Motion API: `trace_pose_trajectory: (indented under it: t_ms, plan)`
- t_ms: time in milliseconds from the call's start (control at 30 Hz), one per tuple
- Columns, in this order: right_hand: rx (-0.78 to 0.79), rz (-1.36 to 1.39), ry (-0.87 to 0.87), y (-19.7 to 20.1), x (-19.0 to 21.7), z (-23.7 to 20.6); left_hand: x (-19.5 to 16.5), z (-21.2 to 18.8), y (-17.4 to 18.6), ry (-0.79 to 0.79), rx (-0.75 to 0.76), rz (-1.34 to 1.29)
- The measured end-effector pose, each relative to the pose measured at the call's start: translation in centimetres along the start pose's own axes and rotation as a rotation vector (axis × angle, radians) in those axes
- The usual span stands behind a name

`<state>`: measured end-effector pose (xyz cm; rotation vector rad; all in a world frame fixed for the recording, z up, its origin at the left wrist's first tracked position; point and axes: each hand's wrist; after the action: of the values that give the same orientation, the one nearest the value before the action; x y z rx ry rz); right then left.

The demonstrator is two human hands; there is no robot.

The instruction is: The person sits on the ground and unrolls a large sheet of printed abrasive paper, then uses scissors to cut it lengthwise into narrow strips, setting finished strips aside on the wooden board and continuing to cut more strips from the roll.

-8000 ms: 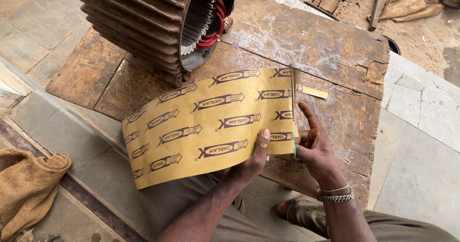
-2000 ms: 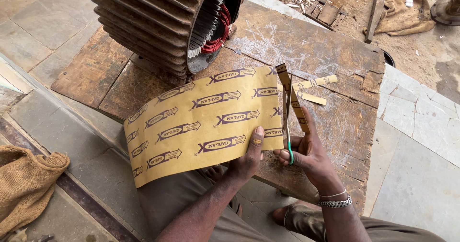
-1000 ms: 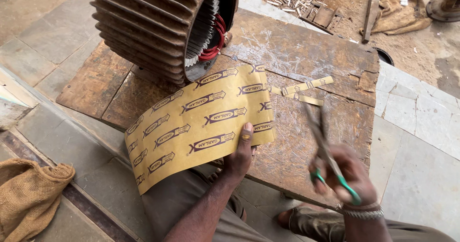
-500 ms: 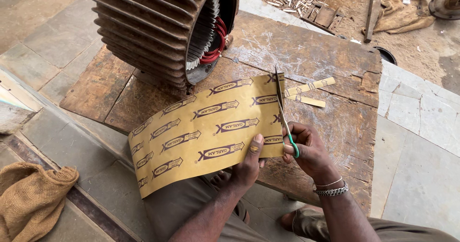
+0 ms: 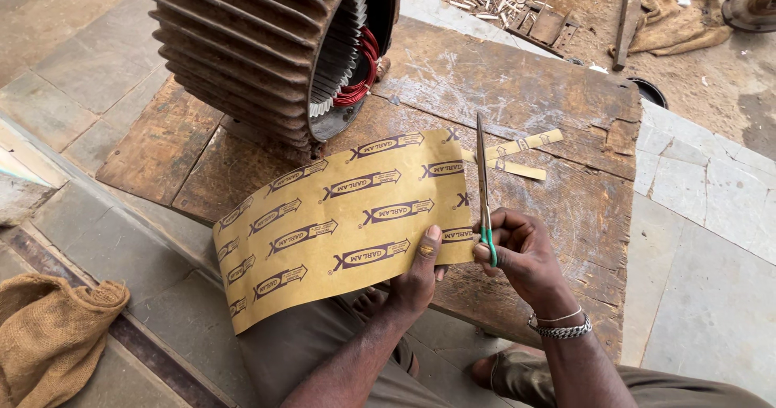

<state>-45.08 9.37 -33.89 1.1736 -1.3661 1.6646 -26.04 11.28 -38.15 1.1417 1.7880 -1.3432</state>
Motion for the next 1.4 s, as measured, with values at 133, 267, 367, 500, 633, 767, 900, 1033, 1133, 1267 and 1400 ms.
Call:
trace_pose_trajectory:
  t_ms: [133, 267, 367, 500, 633, 767, 900, 1033, 1133, 1267, 1400]
  plan:
    - [-0.048, -0.045, 0.042, -1.5, 0.6, 0.2, 0.4, -0.1, -0.3, 0.012, 0.059, 0.025]
    - [-0.102, -0.116, 0.161, -2.6, 1.3, 1.3, 0.8, -0.2, -0.4, -0.169, 0.11, 0.113]
    - [-0.231, -0.44, 0.145, -2.2, 2.2, 1.6, 1.0, 0.0, -0.2, -0.217, 0.055, 0.017]
    - [-0.241, -0.501, 0.097, -1.5, 2.2, 1.4, 0.9, 0.6, -0.1, -0.024, -0.067, 0.063]
    - [-0.293, -0.283, -0.162, -1.1, 1.6, 2.0, 1.1, 0.7, -0.4, 0.138, -0.096, 0.074]
    - [-0.249, 0.085, -0.208, -1.2, 2.2, 3.7, 1.9, -0.5, -0.8, 0.032, 0.044, 0.058]
    - [-0.26, -0.648, 0.318, -2.5, 3.0, 4.6, 2.1, -0.5, -1.0, 0.033, 0.075, 0.093]
    - [-0.269, -1.029, 0.506, -3.6, 3.2, 5.1, 0.4, 0.5, -0.6, 0.024, -0.091, 0.213]
    - [-0.32, -0.616, 0.303, -2.5, 4.0, 4.6, -2.1, 1.7, 0.3, -0.065, -0.197, 0.063]
    - [-0.164, -0.259, 0.035, -0.4, 3.9, 0.4, -4.9, 3.0, 1.8, -0.268, -0.13, 0.013]
    - [0.035, -0.31, -0.158, -0.3, 1.8, -4.8, -5.5, 3.9, 1.4, -0.297, -0.007, -0.083]
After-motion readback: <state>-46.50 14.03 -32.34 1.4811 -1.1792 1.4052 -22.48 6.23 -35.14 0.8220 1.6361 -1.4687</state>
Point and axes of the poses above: each hand's wrist, its own z-axis towards the middle knuckle, its own y-axis out of the back of the hand, x = y × z, and after that the axes turned 6 degrees about y, right-handed
